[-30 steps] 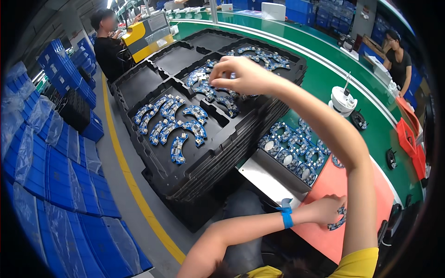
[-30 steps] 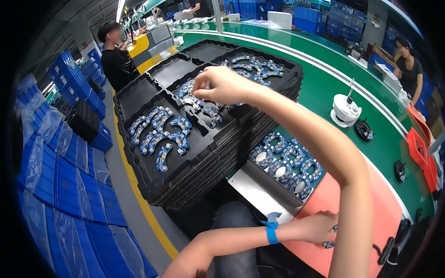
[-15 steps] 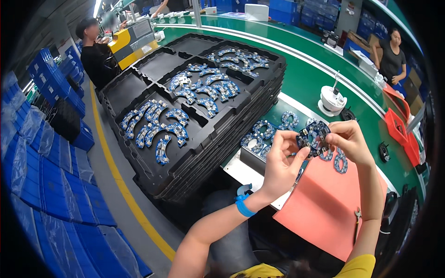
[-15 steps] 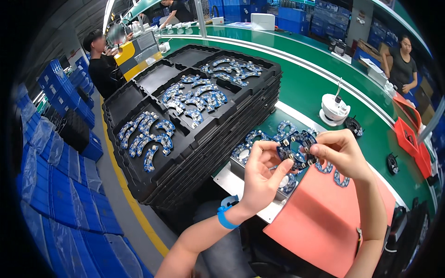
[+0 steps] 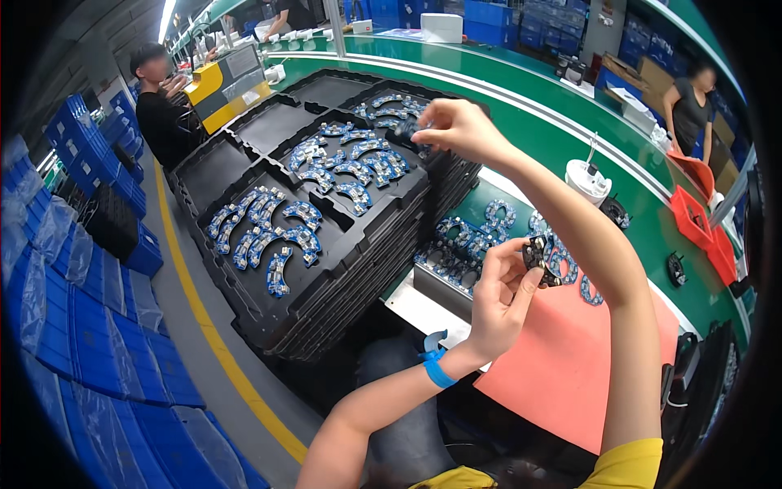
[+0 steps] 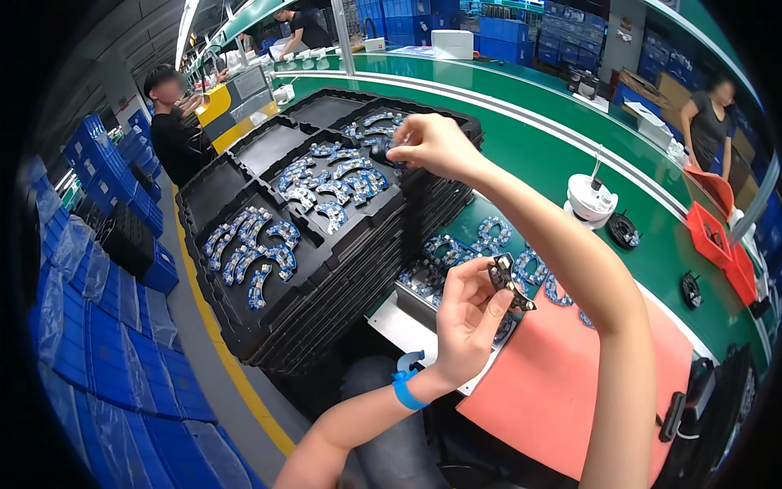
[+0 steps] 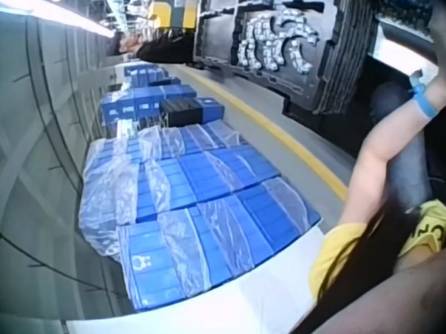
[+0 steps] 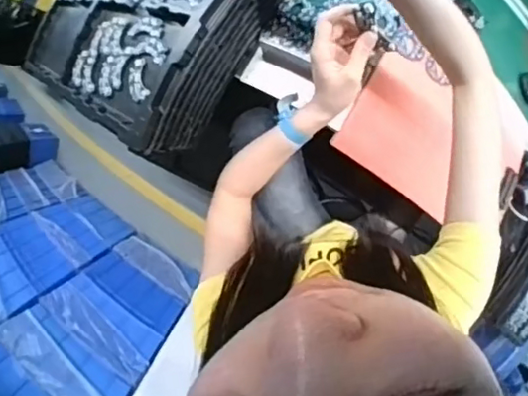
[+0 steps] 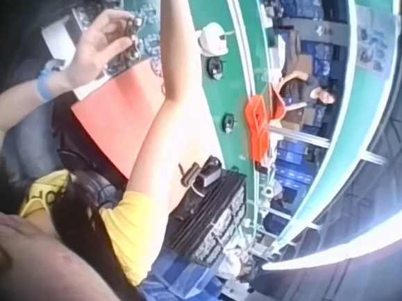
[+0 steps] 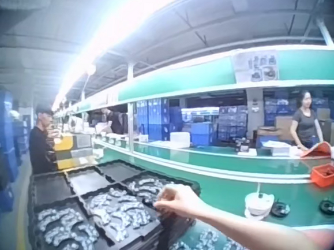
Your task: The recorder is assembling electronic components by installing a internal motor onto a white base plate, using pliers to manage wires, and sorting PCB boards.
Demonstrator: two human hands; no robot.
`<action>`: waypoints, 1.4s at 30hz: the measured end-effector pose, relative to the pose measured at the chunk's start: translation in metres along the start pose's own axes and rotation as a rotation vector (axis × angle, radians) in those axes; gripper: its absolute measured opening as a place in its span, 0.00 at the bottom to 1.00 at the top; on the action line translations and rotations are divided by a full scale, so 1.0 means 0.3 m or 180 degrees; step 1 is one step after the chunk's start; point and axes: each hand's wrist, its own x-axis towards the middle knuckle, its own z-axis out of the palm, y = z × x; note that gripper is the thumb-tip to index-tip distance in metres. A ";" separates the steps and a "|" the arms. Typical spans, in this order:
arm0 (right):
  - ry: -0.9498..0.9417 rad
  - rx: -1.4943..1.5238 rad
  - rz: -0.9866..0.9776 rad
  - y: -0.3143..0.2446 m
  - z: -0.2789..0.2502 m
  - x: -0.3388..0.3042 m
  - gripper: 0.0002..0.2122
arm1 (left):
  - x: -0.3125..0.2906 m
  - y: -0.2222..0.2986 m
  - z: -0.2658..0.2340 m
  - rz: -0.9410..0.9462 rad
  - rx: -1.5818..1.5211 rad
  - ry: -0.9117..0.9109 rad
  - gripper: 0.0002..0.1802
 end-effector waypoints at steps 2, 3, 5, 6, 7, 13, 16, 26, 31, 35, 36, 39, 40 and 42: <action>0.0018 -0.0076 -0.0049 -0.006 0.020 0.044 0.11 | 0.001 0.003 -0.007 0.0043 0.0172 0.0055 0.21; -0.0059 -0.0220 -0.0148 0.001 0.022 0.071 0.11 | 0.002 0.002 -0.010 0.0097 0.0287 0.0052 0.21; -0.0151 -0.0394 -0.0214 0.027 0.043 0.093 0.10 | -0.002 0.002 -0.020 0.0136 0.0356 0.0058 0.22; -0.0069 -0.0648 -0.0505 0.042 0.054 0.098 0.10 | 0.001 0.003 -0.025 0.0210 0.0486 0.0064 0.22; 0.0008 -0.0893 -0.0807 0.043 0.066 0.101 0.10 | 0.003 0.007 -0.034 0.0288 0.0627 0.0075 0.22; 0.0294 -0.1475 -0.1337 0.068 0.094 0.050 0.07 | 0.009 0.023 -0.040 0.0119 0.0772 0.0128 0.21; 0.0293 -0.0886 -0.1290 -0.008 0.029 -0.044 0.09 | 0.007 0.020 -0.054 0.0248 0.1147 0.0141 0.21; -0.1450 0.0694 -0.0108 -0.089 -0.181 -0.452 0.12 | 0.002 0.024 -0.076 0.0515 0.0704 0.0715 0.17; -0.0022 0.1340 -0.0433 -0.133 -0.207 -0.419 0.14 | -0.070 -0.083 -0.006 0.0005 0.0983 0.0635 0.06; -0.0253 0.0970 -0.1341 -0.205 0.025 -0.197 0.14 | -0.159 -0.108 0.038 0.0279 0.2283 -0.1157 0.05; -0.0396 0.0780 -0.1386 -0.258 0.114 -0.160 0.14 | -0.177 -0.114 0.031 0.0694 0.2614 -0.1546 0.06; -0.0637 0.0737 -0.1699 -0.278 0.317 -0.091 0.13 | -0.241 -0.178 0.068 0.1241 0.2921 -0.2471 0.13; -0.0771 0.0813 -0.1735 -0.288 0.361 -0.086 0.13 | -0.245 -0.185 0.076 0.0447 0.2290 -0.2601 0.14; -0.0907 0.0598 -0.1882 -0.287 0.421 -0.077 0.13 | -0.253 -0.203 0.082 -0.0318 0.1683 -0.2628 0.15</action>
